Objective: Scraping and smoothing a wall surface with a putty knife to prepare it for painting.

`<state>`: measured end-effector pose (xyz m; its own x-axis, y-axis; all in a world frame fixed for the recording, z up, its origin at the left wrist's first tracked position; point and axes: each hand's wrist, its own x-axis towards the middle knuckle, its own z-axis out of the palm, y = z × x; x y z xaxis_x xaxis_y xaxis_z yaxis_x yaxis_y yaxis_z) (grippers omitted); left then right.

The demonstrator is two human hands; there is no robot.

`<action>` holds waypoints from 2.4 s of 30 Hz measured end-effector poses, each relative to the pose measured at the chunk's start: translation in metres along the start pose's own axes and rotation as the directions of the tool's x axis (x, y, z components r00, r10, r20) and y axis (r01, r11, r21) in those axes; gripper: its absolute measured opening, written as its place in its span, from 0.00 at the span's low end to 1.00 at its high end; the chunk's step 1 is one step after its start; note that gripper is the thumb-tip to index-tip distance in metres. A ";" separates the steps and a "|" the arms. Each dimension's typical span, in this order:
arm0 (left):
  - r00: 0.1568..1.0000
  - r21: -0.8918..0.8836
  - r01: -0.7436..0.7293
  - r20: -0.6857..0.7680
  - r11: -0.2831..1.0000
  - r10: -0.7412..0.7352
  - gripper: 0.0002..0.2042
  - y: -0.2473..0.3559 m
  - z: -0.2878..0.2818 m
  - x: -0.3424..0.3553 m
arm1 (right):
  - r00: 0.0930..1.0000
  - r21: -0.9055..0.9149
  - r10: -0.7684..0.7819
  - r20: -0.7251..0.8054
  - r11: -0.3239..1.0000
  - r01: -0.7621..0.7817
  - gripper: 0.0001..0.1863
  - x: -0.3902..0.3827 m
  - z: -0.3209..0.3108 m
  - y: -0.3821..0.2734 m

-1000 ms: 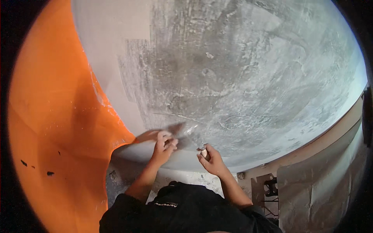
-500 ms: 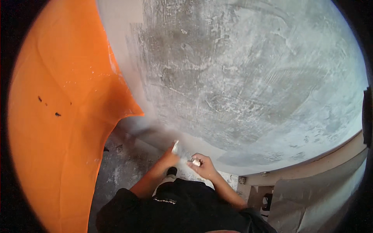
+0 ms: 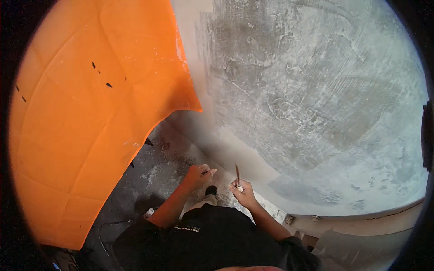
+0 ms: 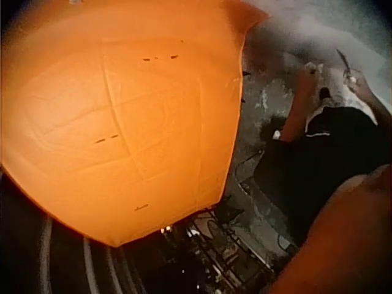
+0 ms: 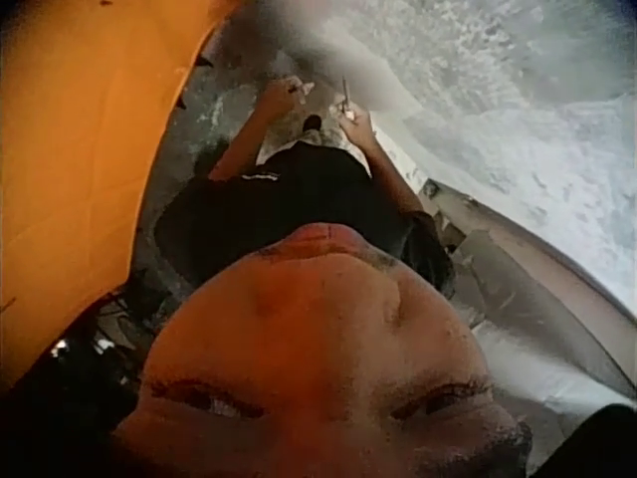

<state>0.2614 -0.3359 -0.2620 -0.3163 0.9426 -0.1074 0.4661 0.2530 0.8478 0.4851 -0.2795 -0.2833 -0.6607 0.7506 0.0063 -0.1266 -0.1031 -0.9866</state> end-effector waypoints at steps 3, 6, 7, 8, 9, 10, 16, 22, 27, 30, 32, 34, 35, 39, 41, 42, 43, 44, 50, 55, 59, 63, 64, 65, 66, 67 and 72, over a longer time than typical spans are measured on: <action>0.995 -0.075 0.098 0.010 0.992 -0.098 0.20 0.012 0.001 -0.005 | 1.000 -0.089 0.026 0.004 0.996 -0.026 0.13 -0.002 0.002 0.012; 0.993 -0.242 0.112 0.058 0.964 -0.101 0.19 0.015 -0.001 0.005 | 0.995 -0.026 0.047 -0.083 0.998 -0.049 0.15 -0.007 0.008 0.024; 0.996 -0.401 0.078 0.064 0.913 -0.057 0.18 0.009 -0.002 0.009 | 0.989 -0.027 0.084 -0.122 0.996 -0.088 0.15 -0.006 0.010 0.019; 0.997 -0.554 0.025 0.078 0.832 0.023 0.17 -0.016 0.002 0.023 | 0.981 -0.029 0.121 -0.154 0.992 -0.126 0.16 -0.006 0.013 0.015; 0.991 -0.694 -0.017 0.085 0.720 0.106 0.19 -0.037 0.008 0.037 | 0.983 -0.158 -0.022 -0.182 0.987 -0.008 0.17 -0.002 0.009 0.028; 0.984 -0.725 0.053 0.153 0.687 0.086 0.22 -0.012 -0.001 0.040 | 0.973 -0.196 -0.062 -0.222 0.981 0.017 0.13 0.000 0.007 0.023; 0.890 -0.906 0.030 0.216 0.421 0.401 0.38 0.052 -0.053 0.063 | 0.931 -0.258 -0.287 -0.228 0.939 0.226 0.19 0.069 0.033 -0.049; 0.805 -0.933 -0.159 0.067 0.323 0.590 0.43 0.042 -0.091 0.086 | 0.804 -0.581 -0.572 -0.165 0.715 0.389 0.24 0.149 0.103 -0.082; 0.746 -0.806 -0.434 -0.073 0.401 0.661 0.42 -0.003 -0.133 0.128 | 0.881 -0.428 -0.437 -0.181 0.842 0.329 0.19 0.212 0.178 -0.062; 0.822 -0.820 -0.364 -0.059 0.442 0.566 0.48 -0.030 -0.163 0.145 | 0.807 -0.502 -0.574 -0.137 0.743 0.443 0.17 0.244 0.214 -0.052; 0.802 -0.699 -0.492 -0.132 0.519 0.583 0.43 -0.042 -0.173 0.154 | 0.927 -0.281 -0.284 -0.244 0.936 0.213 0.16 0.264 0.222 -0.049; 0.784 -0.659 -0.527 -0.134 0.536 0.606 0.44 -0.055 -0.184 0.155 | 0.936 -0.311 -0.240 -0.258 0.938 0.154 0.16 0.286 0.228 -0.049; 0.788 -0.653 -0.528 -0.138 0.543 0.600 0.44 -0.064 -0.192 0.158 | 0.955 -0.291 -0.175 -0.238 0.951 0.102 0.16 0.290 0.231 -0.048; 0.736 -0.653 -0.556 -0.100 0.514 0.670 0.43 -0.071 -0.215 0.172 | 0.955 -0.253 -0.129 -0.266 0.966 0.060 0.25 0.294 0.240 -0.006; 0.782 -0.622 -0.542 -0.127 0.565 0.611 0.43 -0.066 -0.213 0.173 | 0.940 -0.294 -0.259 -0.221 0.937 0.189 0.32 0.298 0.245 0.000; 0.823 -0.593 -0.520 -0.157 0.615 0.545 0.43 -0.065 -0.212 0.174 | 0.939 -0.291 -0.260 -0.224 0.938 0.190 0.32 0.301 0.244 0.000; 0.818 -0.551 -0.533 -0.141 0.642 0.558 0.41 -0.071 -0.214 0.177 | 0.952 -0.215 -0.217 -0.215 0.962 0.171 0.31 0.303 0.247 -0.011; 0.819 -0.551 -0.531 -0.137 0.644 0.558 0.41 -0.071 -0.216 0.179 | 0.963 -0.137 -0.175 -0.205 0.979 0.149 0.30 0.302 0.249 -0.022; 0.876 -0.391 -0.468 -0.088 0.792 0.475 0.41 -0.068 -0.229 0.190 | 0.974 -0.204 -0.097 -0.206 0.977 0.055 0.25 0.314 0.239 -0.017; 0.830 -0.380 -0.548 -0.131 0.745 0.543 0.38 -0.061 -0.230 0.187 | 0.959 -0.265 -0.155 -0.239 0.960 0.089 0.21 0.316 0.236 -0.027; 0.773 -0.372 -0.627 -0.183 0.685 0.608 0.40 -0.053 -0.220 0.176 | 0.949 -0.108 -0.103 -0.299 0.991 0.074 0.18 0.316 0.233 -0.046; 0.789 -0.334 -0.608 -0.157 0.720 0.594 0.43 -0.059 -0.223 0.182 | 0.963 -0.104 0.003 -0.269 0.994 -0.032 0.18 0.309 0.233 -0.053; 0.776 -0.346 -0.625 -0.174 0.700 0.607 0.44 -0.056 -0.223 0.180 | 0.965 -0.120 0.009 -0.263 0.992 -0.042 0.19 0.306 0.234 -0.052; 0.763 -0.358 -0.640 -0.191 0.680 0.618 0.45 -0.053 -0.223 0.178 | 0.965 -0.117 0.021 -0.260 0.992 -0.053 0.19 0.306 0.233 -0.052; 0.771 -0.359 -0.631 -0.191 0.687 0.608 0.45 -0.050 -0.223 0.177 | 0.958 -0.191 -0.088 -0.275 0.981 0.035 0.21 0.307 0.233 -0.052; 0.747 -0.412 -0.653 -0.216 0.635 0.628 0.45 -0.046 -0.225 0.177 | 0.940 -0.264 -0.197 -0.278 0.957 0.122 0.24 0.306 0.234 -0.051; 0.819 -0.924 -0.307 -0.135 0.228 0.558 0.53 -0.018 -0.249 0.172 | 0.968 -0.041 0.180 -0.176 0.981 -0.190 0.33 0.277 0.245 -0.086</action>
<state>-0.0067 -0.2326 -0.1664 -0.1098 0.8835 0.4554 -0.5602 -0.4335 0.7059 0.1321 -0.2228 -0.1572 -0.5323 0.8225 -0.2005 0.0322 -0.2170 -0.9756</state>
